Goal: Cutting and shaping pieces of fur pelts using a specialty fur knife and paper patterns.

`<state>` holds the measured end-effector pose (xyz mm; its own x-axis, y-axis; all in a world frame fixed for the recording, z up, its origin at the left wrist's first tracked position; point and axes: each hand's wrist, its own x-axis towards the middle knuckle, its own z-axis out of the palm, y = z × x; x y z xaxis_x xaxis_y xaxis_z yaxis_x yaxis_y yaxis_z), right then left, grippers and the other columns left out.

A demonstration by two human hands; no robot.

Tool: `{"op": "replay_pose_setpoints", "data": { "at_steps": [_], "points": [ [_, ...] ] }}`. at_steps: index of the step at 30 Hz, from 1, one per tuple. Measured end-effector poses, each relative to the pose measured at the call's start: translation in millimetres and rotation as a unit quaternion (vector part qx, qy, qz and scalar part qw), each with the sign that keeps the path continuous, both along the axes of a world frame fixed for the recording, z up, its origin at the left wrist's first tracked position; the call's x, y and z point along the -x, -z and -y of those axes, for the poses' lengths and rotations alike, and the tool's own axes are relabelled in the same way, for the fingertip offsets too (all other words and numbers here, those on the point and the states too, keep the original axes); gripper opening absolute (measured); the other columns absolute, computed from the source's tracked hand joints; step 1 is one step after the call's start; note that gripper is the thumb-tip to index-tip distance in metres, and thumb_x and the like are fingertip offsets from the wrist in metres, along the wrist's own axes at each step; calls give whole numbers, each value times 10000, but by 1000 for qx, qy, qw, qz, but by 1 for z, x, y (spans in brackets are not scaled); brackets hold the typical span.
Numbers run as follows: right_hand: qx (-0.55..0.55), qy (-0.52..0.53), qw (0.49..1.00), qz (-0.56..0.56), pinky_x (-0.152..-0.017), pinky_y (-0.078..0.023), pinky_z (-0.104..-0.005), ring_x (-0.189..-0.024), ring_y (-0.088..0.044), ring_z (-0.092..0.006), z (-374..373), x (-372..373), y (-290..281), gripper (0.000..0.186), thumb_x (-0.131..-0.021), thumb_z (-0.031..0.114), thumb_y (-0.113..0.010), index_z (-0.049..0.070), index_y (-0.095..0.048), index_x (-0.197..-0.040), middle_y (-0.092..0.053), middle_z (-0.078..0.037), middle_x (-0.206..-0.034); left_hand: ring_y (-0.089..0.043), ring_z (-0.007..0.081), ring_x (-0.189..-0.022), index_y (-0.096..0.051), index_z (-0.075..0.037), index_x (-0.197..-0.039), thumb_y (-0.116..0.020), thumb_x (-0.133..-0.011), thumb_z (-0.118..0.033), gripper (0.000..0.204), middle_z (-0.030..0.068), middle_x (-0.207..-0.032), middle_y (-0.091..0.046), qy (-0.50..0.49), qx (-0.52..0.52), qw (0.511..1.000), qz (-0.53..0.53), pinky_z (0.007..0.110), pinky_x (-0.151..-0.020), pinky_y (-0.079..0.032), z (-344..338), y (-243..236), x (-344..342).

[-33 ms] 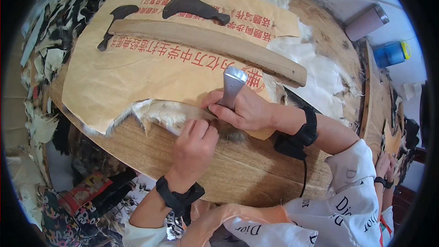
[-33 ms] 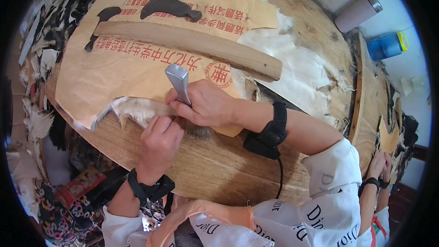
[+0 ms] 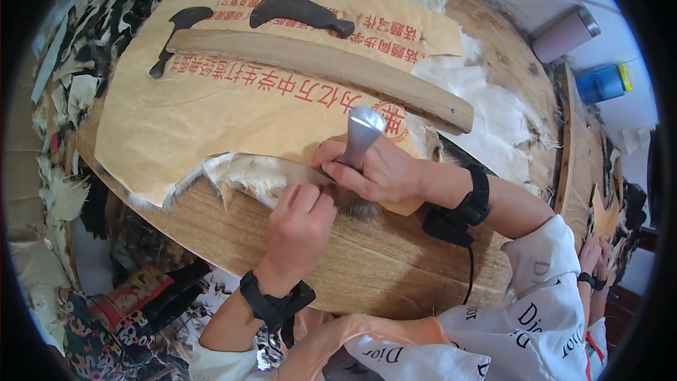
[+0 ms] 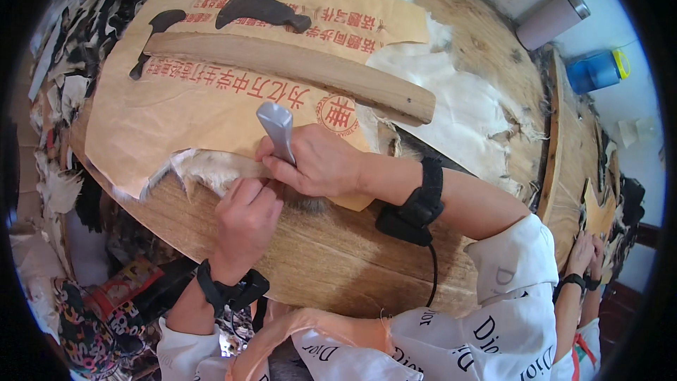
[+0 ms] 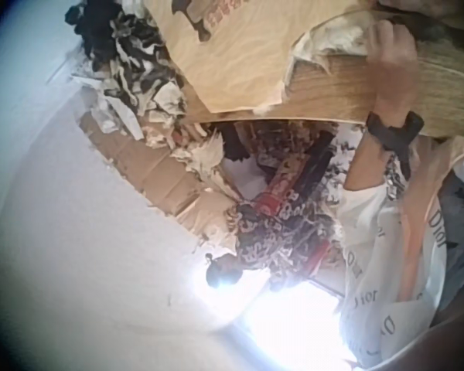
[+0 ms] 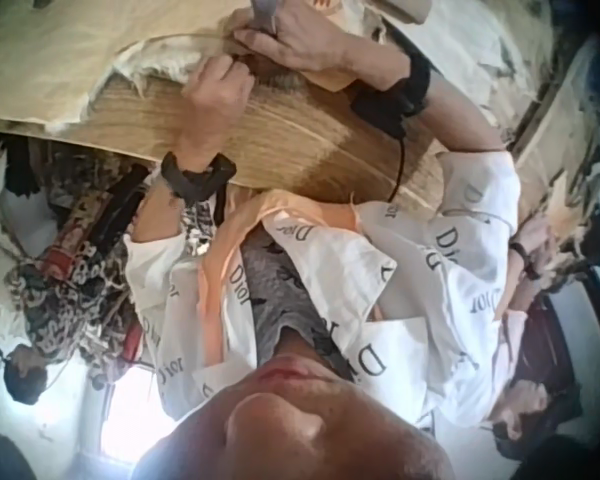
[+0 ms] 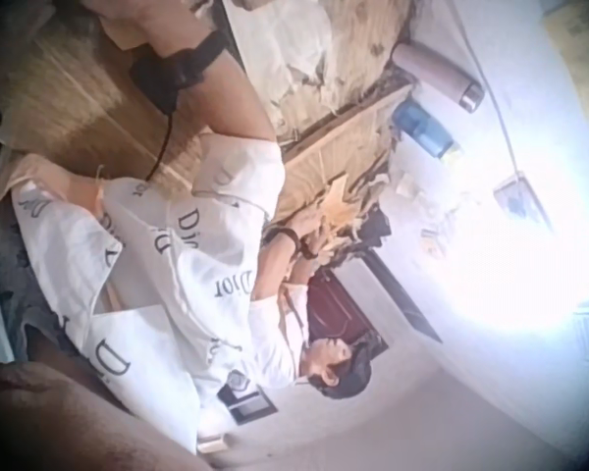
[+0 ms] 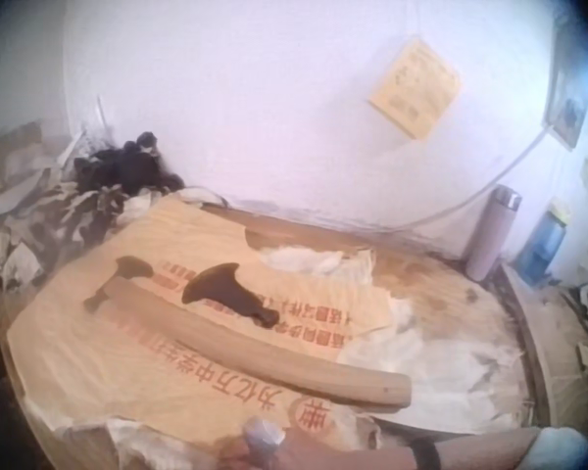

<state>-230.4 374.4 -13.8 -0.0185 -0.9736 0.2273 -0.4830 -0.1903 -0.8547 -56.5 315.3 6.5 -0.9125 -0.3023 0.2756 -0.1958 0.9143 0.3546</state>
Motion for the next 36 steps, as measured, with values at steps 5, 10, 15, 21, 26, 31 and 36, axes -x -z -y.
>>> {"op": "replay_pose_setpoints", "data": {
  "at_steps": [5, 10, 15, 21, 26, 31, 36],
  "points": [
    [2, -51, 999, -8, -637, -439, -428, -686, -539, -383, -10, 5, -7, 158, -806, 130, -500, 31, -524, -926, -543, -184, -732, -514, 241, -710, -608, -20, -842, -616, -667, -17, 175, 73, -752, -489, -22, -36, 998, -41, 333, -620, -466, 1, 8, -1],
    [-32, -124, 992, 18, -759, -414, -415, -882, -516, -349, -21, 15, -5, 199, -812, 113, -469, 27, -565, -964, -521, -187, -943, -557, 250, -705, -623, -37, -852, -648, -640, 4, 218, 68, -755, -528, -51, -78, 993, -76, 342, -602, -478, 4, 14, -1],
    [4, -98, 995, -19, -688, -438, -418, -749, -519, -388, -14, 15, -11, 134, -780, 111, -502, 30, -535, -881, -521, -185, -796, -577, 257, -696, -620, -51, -849, -635, -667, 16, 194, 78, -777, -552, -84, -139, 983, -80, 350, -590, -486, 7, 17, -5],
    [-68, -108, 988, -82, -643, -468, -418, -695, -561, -369, 11, 10, -21, 146, -801, 150, -513, 38, -546, -889, -549, -170, -771, -583, 282, -701, -595, -32, -839, -578, -719, 29, 136, 107, -808, -566, -158, -273, 945, -86, 354, -593, -476, 2, 16, -3],
    [43, -104, 993, -28, -626, -469, -416, -678, -568, -364, 18, 5, -6, 140, -812, 162, -515, 57, -555, -895, -564, -152, -766, -575, 301, -689, -579, -26, -825, -560, -740, 29, 103, 118, -803, -564, -178, -262, 941, -120, 337, -603, -472, 1, 16, -2],
    [-2, -88, 994, -65, -639, -465, -408, -707, -572, -360, 30, 1, -14, 146, -821, 161, -516, 46, -556, -904, -560, -157, -763, -545, 206, -641, -563, -10, -821, -553, -790, 26, 48, 95, -781, -564, -169, -481, 827, -236, 285, -589, -443, 5, 23, -3],
    [-15, -152, 988, -28, -691, -469, -392, -772, -573, -342, 40, 1, -12, 160, -843, 150, -504, 45, -562, -950, -571, -143, -825, -499, 84, -690, -556, 3, -847, -534, -824, 32, 43, 9, -780, -549, -210, -504, 822, -161, 225, -623, -427, 2, 20, -12]
  ]
}}
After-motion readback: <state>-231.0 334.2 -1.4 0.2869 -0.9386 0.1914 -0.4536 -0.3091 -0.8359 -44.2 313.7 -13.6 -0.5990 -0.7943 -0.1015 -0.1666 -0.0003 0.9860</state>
